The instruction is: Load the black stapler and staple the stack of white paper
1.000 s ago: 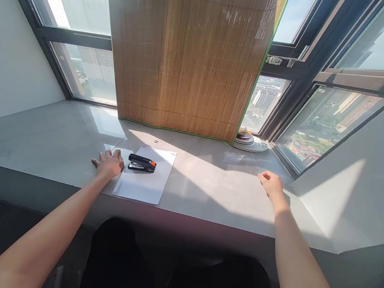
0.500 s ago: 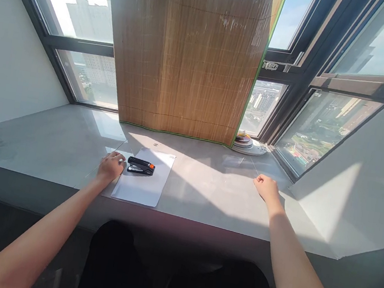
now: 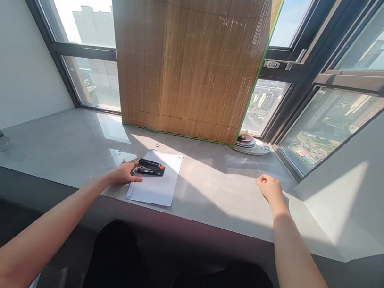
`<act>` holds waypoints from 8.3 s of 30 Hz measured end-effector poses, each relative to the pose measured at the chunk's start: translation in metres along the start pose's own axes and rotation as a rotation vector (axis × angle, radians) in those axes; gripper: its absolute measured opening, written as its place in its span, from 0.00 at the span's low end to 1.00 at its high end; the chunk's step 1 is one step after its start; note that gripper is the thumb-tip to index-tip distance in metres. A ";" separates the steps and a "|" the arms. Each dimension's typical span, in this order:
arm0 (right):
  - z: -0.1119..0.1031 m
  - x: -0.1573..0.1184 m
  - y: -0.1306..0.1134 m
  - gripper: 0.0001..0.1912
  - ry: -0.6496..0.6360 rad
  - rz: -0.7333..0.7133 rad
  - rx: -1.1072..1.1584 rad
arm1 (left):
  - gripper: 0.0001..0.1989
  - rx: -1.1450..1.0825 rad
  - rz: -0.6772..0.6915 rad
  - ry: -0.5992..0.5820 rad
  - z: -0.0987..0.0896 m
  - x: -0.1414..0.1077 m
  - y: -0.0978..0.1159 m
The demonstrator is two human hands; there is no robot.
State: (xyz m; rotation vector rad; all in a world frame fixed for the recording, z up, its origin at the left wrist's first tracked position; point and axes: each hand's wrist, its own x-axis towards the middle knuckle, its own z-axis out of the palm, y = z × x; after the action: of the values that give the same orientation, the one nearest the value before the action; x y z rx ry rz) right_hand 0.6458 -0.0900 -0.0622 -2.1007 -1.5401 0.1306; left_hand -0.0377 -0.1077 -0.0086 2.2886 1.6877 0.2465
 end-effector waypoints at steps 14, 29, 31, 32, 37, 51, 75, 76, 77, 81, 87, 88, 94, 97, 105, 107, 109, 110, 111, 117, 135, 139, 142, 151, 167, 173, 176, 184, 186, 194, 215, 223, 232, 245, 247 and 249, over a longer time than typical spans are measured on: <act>0.003 0.003 0.002 0.06 0.001 0.012 -0.067 | 0.37 0.011 0.243 -0.073 0.040 0.028 0.113; 0.006 -0.013 -0.039 0.06 -0.118 -0.123 0.003 | 0.28 -0.164 0.163 0.201 0.067 0.040 0.107; 0.005 -0.016 -0.043 0.06 -0.122 -0.115 0.009 | 0.26 -0.072 0.098 0.236 0.074 0.042 0.109; 0.004 -0.016 -0.045 0.07 -0.118 -0.107 0.011 | 0.26 -0.023 0.073 0.244 0.076 0.043 0.110; 0.002 -0.019 -0.050 0.07 -0.086 -0.099 -0.053 | 0.26 0.083 0.070 0.238 0.080 0.043 0.117; 0.021 -0.068 -0.249 0.26 -0.647 -1.017 0.466 | 0.26 0.137 0.065 0.218 0.076 0.039 0.119; 0.050 0.020 -0.177 0.21 0.004 -0.484 0.612 | 0.18 0.024 0.394 0.253 0.064 0.146 0.177; 0.049 0.013 -0.184 0.20 -0.045 -0.534 0.612 | 0.18 0.035 0.389 0.214 0.065 0.157 0.180; 0.048 0.007 -0.191 0.20 -0.097 -0.581 0.612 | 0.17 0.043 0.375 0.181 0.067 0.166 0.181; 0.051 -0.014 -0.213 0.20 -0.237 -0.680 0.599 | 0.19 0.043 0.300 0.144 0.075 0.181 0.168; 0.069 -0.028 -0.228 0.21 -0.377 -0.736 0.587 | 0.20 0.060 0.226 0.152 0.074 0.182 0.163; 0.072 -0.030 -0.229 0.21 -0.386 -0.737 0.582 | 0.20 0.062 0.212 0.159 0.073 0.183 0.164; 0.069 -0.025 -0.225 0.27 -0.385 -0.709 0.575 | 0.18 -0.016 0.272 0.162 0.069 0.182 0.161; 0.055 -0.015 -0.211 0.32 -0.443 -0.730 0.532 | 0.17 -0.050 0.380 0.015 0.061 0.173 0.151; 0.061 0.004 -0.188 0.21 -0.475 -0.546 0.645 | 0.33 -0.066 0.390 -0.026 0.051 0.159 0.141; 0.064 0.007 -0.184 0.21 -0.536 -0.406 0.779 | 0.34 -0.060 0.350 -0.011 0.054 0.163 0.143; 0.066 0.010 -0.180 0.20 -0.607 -0.278 0.896 | 0.34 -0.070 0.342 -0.021 0.055 0.166 0.144; 0.065 0.010 -0.179 0.19 -0.650 -0.228 0.938 | 0.35 -0.078 0.343 -0.027 0.056 0.167 0.144; 0.064 0.010 -0.178 0.19 -0.695 -0.191 0.967 | 0.35 -0.085 0.341 -0.032 0.056 0.168 0.144; 0.061 0.007 -0.185 0.21 -0.792 -0.147 1.044 | 0.36 -0.141 0.310 -0.041 0.056 0.170 0.144; 0.058 0.010 -0.183 0.31 -0.935 -0.177 1.174 | 0.35 -0.182 0.310 -0.059 0.056 0.173 0.143; 0.059 0.011 -0.182 0.30 -0.925 -0.177 1.200 | 0.35 -0.178 0.315 -0.057 0.056 0.173 0.143; 0.059 0.013 -0.181 0.30 -0.941 -0.154 1.246 | 0.36 -0.172 0.310 -0.062 0.056 0.173 0.144; 0.060 0.021 -0.177 0.38 -0.889 0.085 1.328 | 0.38 -0.195 0.306 -0.070 0.053 0.172 0.144; 0.074 -0.006 -0.203 0.17 -0.489 -0.373 0.866 | 0.36 -0.251 0.321 -0.048 0.056 0.174 0.142; 0.062 -0.003 -0.201 0.20 -0.270 -0.334 0.964 | 0.38 -0.400 0.296 0.038 0.055 0.176 0.139; 0.057 -0.009 -0.208 0.20 -0.179 -0.323 0.944 | 0.34 -0.609 0.284 0.210 0.055 0.176 0.144; 0.054 -0.023 -0.218 0.13 0.175 -0.651 0.692 | 0.18 -1.941 -0.008 0.029 0.064 0.172 0.171; 0.052 -0.024 -0.218 0.14 0.233 -0.812 0.602 | 0.25 -2.062 -0.046 -0.123 0.061 0.169 0.175; 0.051 -0.026 -0.222 0.16 0.221 -1.128 0.406 | 0.41 -2.170 -0.055 -0.194 0.051 0.160 0.187; 0.051 -0.029 -0.224 0.16 0.260 -0.832 0.539 | 0.30 -2.082 -0.096 0.021 0.062 0.169 0.178; 0.075 -0.025 -0.228 0.21 -0.096 -0.180 0.916 | 0.19 -1.999 -0.041 0.470 0.056 0.172 0.162; 0.090 -0.032 -0.235 0.18 -0.270 -0.273 0.845 | 0.07 -1.802 0.125 0.335 0.040 0.156 0.186; 0.053 -0.040 -0.244 0.18 0.141 -0.721 0.659 | 0.14 -1.552 0.337 0.030 0.050 0.141 0.203; 0.047 -0.045 -0.246 0.15 0.146 -0.823 0.632 | 0.18 -1.512 0.377 -0.003 0.052 0.140 0.205; 0.045 -0.048 -0.246 0.12 0.135 -0.886 0.602 | 0.22 -1.506 0.408 -0.030 0.053 0.140 0.204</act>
State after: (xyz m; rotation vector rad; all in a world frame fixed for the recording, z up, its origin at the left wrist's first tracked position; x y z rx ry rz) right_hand 0.4008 -0.0655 0.0025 -0.8537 -1.8952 0.1047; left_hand 0.2045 -0.0371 0.0035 1.3168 0.4808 1.0833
